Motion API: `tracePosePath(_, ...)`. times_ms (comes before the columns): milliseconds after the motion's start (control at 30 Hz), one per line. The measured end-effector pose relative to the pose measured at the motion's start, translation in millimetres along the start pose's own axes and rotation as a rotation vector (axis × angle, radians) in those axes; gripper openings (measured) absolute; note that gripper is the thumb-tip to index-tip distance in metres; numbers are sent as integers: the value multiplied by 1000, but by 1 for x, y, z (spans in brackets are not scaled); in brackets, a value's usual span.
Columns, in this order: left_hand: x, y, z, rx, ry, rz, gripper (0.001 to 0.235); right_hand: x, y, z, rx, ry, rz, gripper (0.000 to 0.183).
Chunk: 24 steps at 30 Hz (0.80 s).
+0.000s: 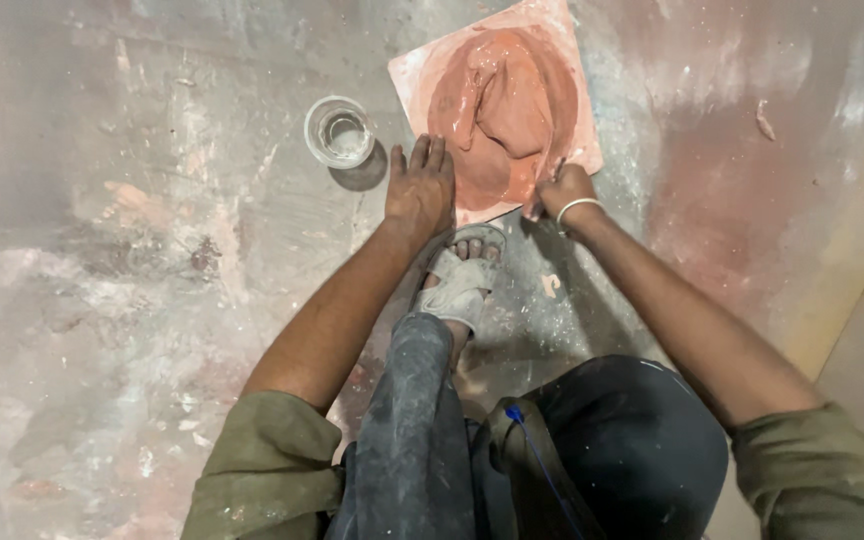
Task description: The person pours water from a plastic cup into a reddish paste on a square tile and mixes it with a small scraper. The person continues to blend the mixture until it becomes smooth, then lifts the tile and places it on a green plastic chair.
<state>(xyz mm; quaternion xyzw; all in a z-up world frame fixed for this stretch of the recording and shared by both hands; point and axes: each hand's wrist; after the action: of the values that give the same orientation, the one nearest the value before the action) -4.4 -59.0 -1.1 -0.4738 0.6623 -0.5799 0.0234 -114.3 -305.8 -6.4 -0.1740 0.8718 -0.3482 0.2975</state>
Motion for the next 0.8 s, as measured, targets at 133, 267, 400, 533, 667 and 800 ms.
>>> tracePosePath(133, 1, -2, 5, -5, -12, -15, 66, -23, 27, 7, 123, 279, 662, 8)
tracePosePath(267, 2, -2, 5, -46, -9, 73, 65, -45, 33, 29, 101, 344, 1058, 8)
tracePosePath(400, 1, -11, 8, -75, -23, 23, 62, -72, 0, 48, 162, 149, 1050, 13)
tracePosePath(533, -6, -12, 7, -63, -17, 1, 66, -102, -40, 49, 285, -170, 564, 13)
tracePosePath(667, -8, -13, 9, -39, 12, 12, 61, -120, -49, 35, 603, -856, -365, 25)
tracePosePath(800, -8, -29, -8, 3, 52, -105, 66, -122, -21, 21, 372, -853, -800, 20)
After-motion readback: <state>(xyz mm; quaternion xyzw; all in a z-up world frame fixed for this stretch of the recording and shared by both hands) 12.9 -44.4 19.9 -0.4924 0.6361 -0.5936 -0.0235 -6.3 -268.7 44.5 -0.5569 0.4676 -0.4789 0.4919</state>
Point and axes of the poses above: each hand's wrist, its own z-axis towards the middle knuckle, its own y-axis out of the palm, x = y × z, and after that the axes turned 10 degrees about -z, right-handed
